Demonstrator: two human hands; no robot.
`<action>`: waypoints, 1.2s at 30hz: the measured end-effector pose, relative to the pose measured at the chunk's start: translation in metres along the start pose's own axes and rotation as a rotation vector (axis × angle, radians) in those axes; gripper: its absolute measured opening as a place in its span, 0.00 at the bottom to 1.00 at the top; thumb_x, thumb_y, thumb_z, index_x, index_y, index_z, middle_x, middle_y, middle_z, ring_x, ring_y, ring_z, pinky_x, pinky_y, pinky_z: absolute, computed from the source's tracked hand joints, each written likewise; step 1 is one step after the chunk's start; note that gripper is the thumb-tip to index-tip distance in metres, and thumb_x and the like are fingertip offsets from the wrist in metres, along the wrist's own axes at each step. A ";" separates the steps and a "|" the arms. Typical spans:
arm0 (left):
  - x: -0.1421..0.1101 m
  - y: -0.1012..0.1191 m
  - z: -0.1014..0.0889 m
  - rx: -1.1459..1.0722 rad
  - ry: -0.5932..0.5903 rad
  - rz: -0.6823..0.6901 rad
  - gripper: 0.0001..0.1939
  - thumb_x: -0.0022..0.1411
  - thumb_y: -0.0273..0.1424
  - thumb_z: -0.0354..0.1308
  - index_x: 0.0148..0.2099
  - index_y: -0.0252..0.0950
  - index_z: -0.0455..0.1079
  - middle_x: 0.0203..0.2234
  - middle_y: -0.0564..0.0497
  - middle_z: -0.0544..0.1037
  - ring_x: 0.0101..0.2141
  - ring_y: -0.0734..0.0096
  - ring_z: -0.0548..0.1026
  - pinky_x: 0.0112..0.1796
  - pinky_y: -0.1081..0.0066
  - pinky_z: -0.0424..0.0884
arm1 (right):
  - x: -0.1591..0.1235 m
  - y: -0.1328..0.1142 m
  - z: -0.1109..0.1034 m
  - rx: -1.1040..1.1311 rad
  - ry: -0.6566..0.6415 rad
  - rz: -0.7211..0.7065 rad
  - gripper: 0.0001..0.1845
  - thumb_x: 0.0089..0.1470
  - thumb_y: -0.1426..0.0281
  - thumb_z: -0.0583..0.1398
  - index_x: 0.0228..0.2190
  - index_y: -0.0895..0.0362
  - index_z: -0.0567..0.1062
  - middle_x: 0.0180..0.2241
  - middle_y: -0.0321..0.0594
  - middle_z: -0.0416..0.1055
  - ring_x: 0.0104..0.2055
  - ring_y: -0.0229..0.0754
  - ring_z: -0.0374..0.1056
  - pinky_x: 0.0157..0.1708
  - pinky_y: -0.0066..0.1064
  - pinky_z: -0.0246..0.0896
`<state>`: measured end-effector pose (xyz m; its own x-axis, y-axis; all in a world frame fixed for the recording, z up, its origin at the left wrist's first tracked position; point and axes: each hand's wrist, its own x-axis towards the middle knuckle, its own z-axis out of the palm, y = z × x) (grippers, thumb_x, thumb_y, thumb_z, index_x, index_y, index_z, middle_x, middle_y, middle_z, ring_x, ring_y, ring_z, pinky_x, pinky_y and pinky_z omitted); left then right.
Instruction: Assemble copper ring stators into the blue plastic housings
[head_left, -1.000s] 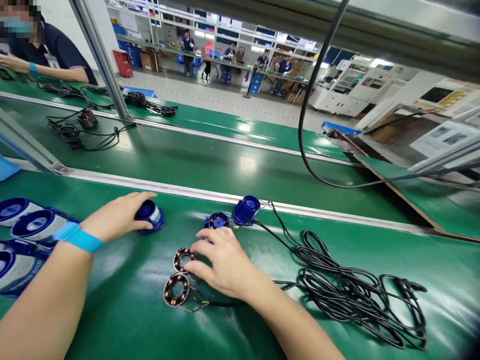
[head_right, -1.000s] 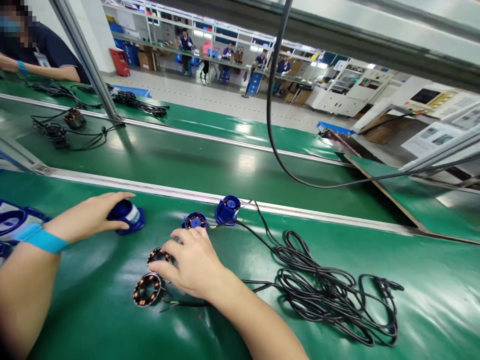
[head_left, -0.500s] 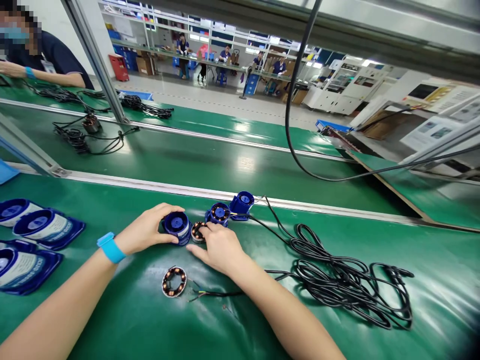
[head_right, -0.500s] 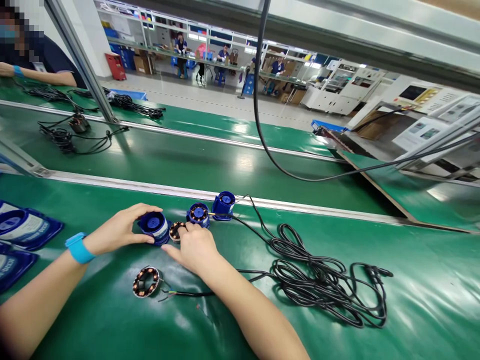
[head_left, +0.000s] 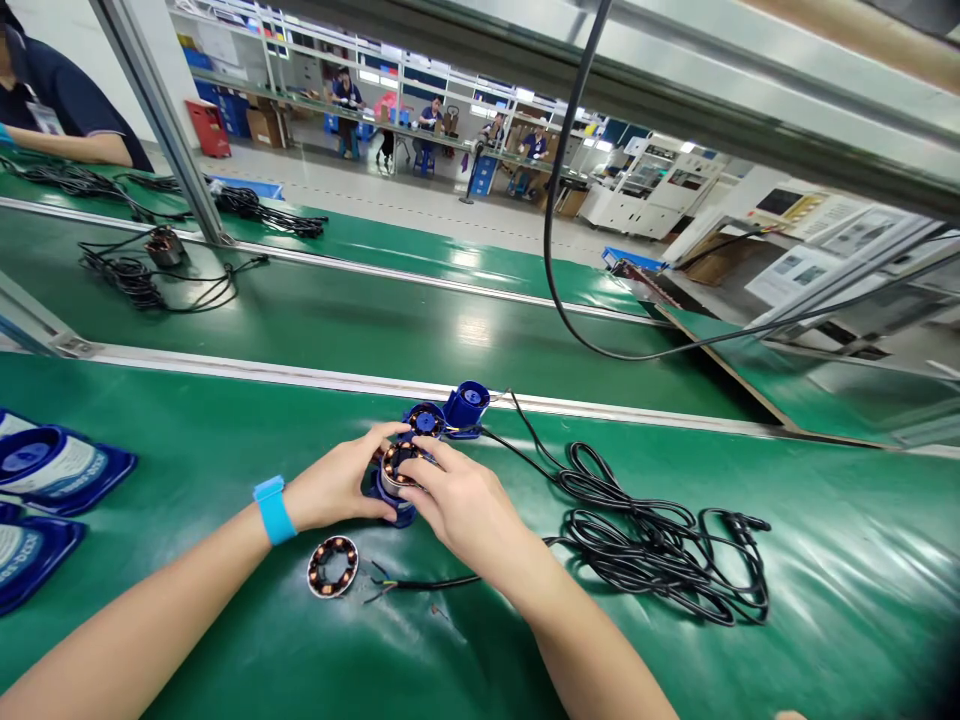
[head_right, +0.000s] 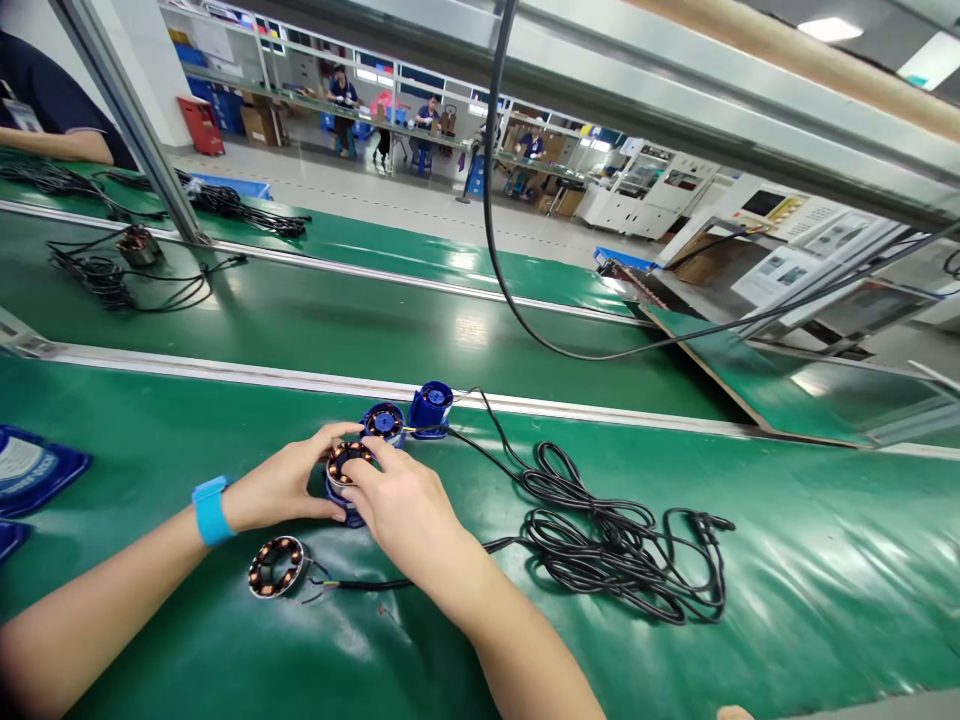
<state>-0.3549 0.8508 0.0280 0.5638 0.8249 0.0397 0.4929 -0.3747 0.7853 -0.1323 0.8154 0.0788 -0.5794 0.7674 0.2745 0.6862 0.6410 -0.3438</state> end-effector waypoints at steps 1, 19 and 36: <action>0.000 0.000 0.002 0.002 0.007 -0.001 0.53 0.50 0.37 0.74 0.69 0.46 0.47 0.63 0.46 0.68 0.60 0.57 0.69 0.60 0.59 0.66 | 0.000 0.000 0.002 -0.067 0.000 0.003 0.10 0.67 0.67 0.58 0.46 0.53 0.77 0.55 0.44 0.72 0.50 0.48 0.73 0.49 0.41 0.73; -0.008 0.001 0.012 -0.054 0.077 0.004 0.57 0.49 0.35 0.74 0.72 0.48 0.43 0.50 0.50 0.75 0.51 0.58 0.75 0.53 0.58 0.70 | -0.004 0.008 0.000 -0.043 -0.108 -0.136 0.24 0.61 0.65 0.65 0.56 0.55 0.68 0.64 0.44 0.63 0.60 0.49 0.67 0.57 0.41 0.67; -0.016 0.000 0.001 0.093 0.005 0.039 0.63 0.46 0.24 0.73 0.75 0.47 0.38 0.61 0.44 0.68 0.60 0.55 0.68 0.60 0.57 0.66 | -0.006 0.001 0.054 -0.129 0.066 0.083 0.28 0.52 0.56 0.70 0.49 0.59 0.74 0.48 0.49 0.76 0.45 0.54 0.75 0.43 0.43 0.76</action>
<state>-0.3633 0.8373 0.0274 0.5805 0.8111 0.0719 0.5307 -0.4438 0.7221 -0.1522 0.8113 0.0285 -0.4909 0.8143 0.3098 0.7839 0.5680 -0.2508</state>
